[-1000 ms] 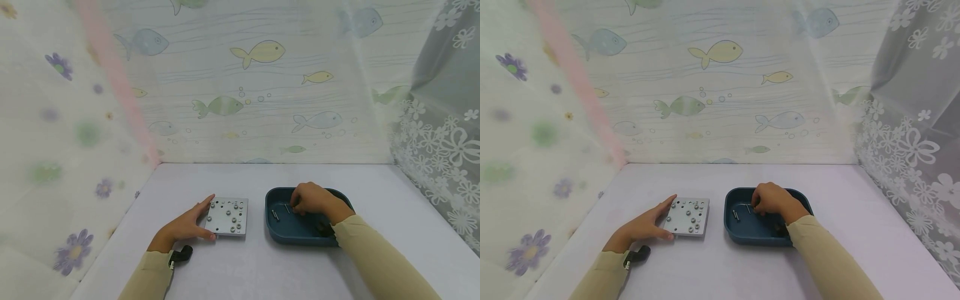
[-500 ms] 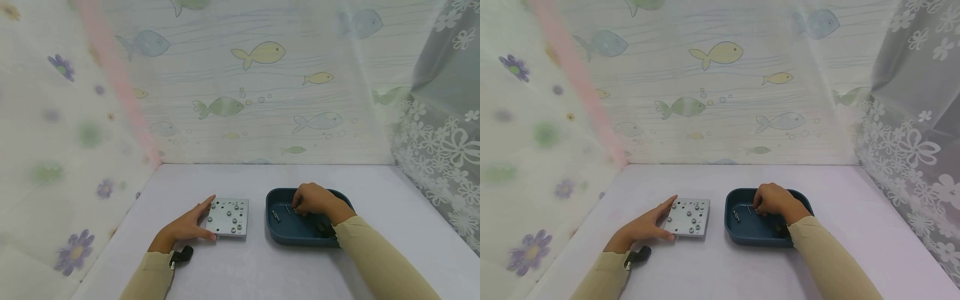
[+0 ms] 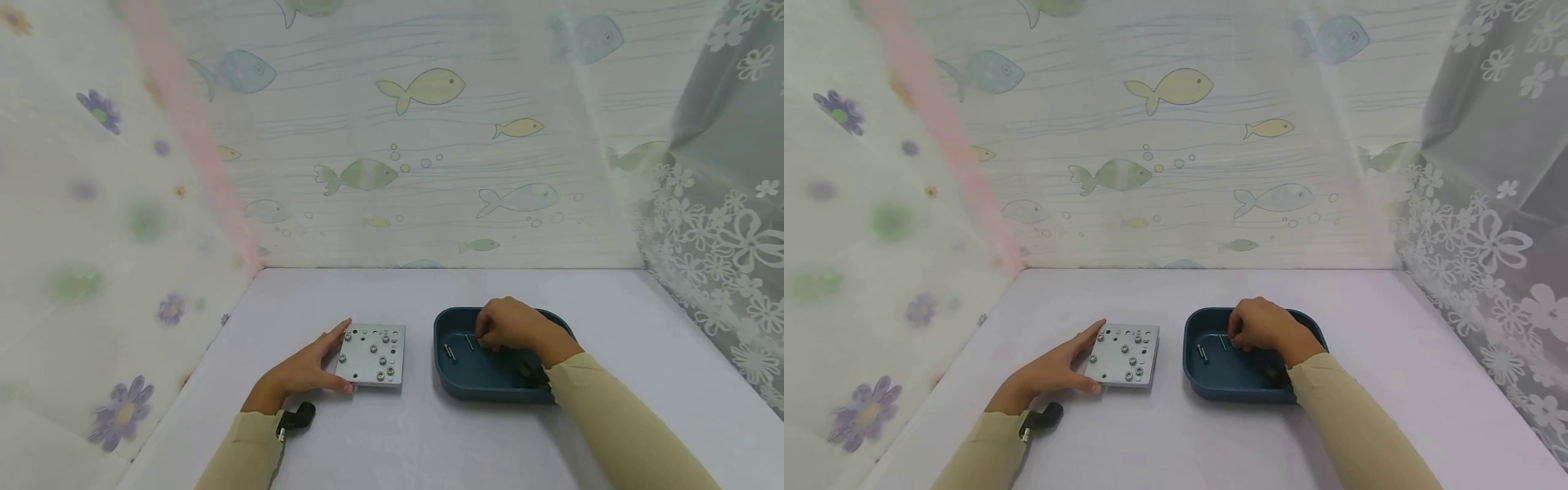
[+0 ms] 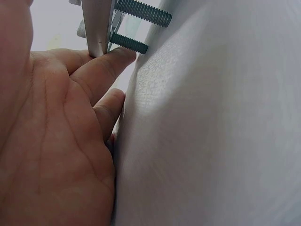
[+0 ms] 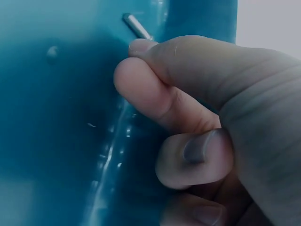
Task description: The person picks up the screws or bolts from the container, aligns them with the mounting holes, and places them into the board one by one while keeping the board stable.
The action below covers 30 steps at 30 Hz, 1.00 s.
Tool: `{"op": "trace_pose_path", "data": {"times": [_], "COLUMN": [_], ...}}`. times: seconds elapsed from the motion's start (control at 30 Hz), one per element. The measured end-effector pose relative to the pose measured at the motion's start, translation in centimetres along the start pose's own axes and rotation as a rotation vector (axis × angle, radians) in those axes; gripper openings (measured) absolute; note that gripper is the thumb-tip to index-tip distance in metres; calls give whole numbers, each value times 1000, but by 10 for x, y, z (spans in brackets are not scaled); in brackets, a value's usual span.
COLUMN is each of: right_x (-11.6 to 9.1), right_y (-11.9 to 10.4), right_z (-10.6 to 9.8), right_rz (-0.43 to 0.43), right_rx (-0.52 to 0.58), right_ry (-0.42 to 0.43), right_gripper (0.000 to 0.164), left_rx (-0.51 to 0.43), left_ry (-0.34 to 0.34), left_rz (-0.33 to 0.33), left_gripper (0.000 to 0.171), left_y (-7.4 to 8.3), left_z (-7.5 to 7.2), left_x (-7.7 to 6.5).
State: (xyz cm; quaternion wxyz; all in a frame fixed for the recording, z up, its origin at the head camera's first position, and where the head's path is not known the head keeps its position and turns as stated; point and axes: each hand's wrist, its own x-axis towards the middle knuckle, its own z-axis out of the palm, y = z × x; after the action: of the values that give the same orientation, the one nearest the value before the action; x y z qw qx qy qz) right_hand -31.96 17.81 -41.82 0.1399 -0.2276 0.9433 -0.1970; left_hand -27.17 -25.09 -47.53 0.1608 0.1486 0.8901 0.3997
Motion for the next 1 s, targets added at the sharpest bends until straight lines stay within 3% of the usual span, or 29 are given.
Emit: {"op": "trace_pose_path", "data": {"times": [0.5, 0.8, 1.0], "right_x": [0, -5, -8], "right_y": [-1, -11, -17], "right_z": [-6, -8, -9], "right_rz": [-55, -22, -43], "right_rx": [153, 225, 263], "right_ry": [49, 123, 171], "right_gripper": [5, 9, 11], "left_rx": [-2, 6, 4], "left_ry": [0, 5, 7], "left_rz": [-15, -25, -18], "left_gripper": [132, 132, 132], "left_y": [-2, 1, -1], "left_z": [1, 0, -1], "left_x": [0, -1, -1]}}
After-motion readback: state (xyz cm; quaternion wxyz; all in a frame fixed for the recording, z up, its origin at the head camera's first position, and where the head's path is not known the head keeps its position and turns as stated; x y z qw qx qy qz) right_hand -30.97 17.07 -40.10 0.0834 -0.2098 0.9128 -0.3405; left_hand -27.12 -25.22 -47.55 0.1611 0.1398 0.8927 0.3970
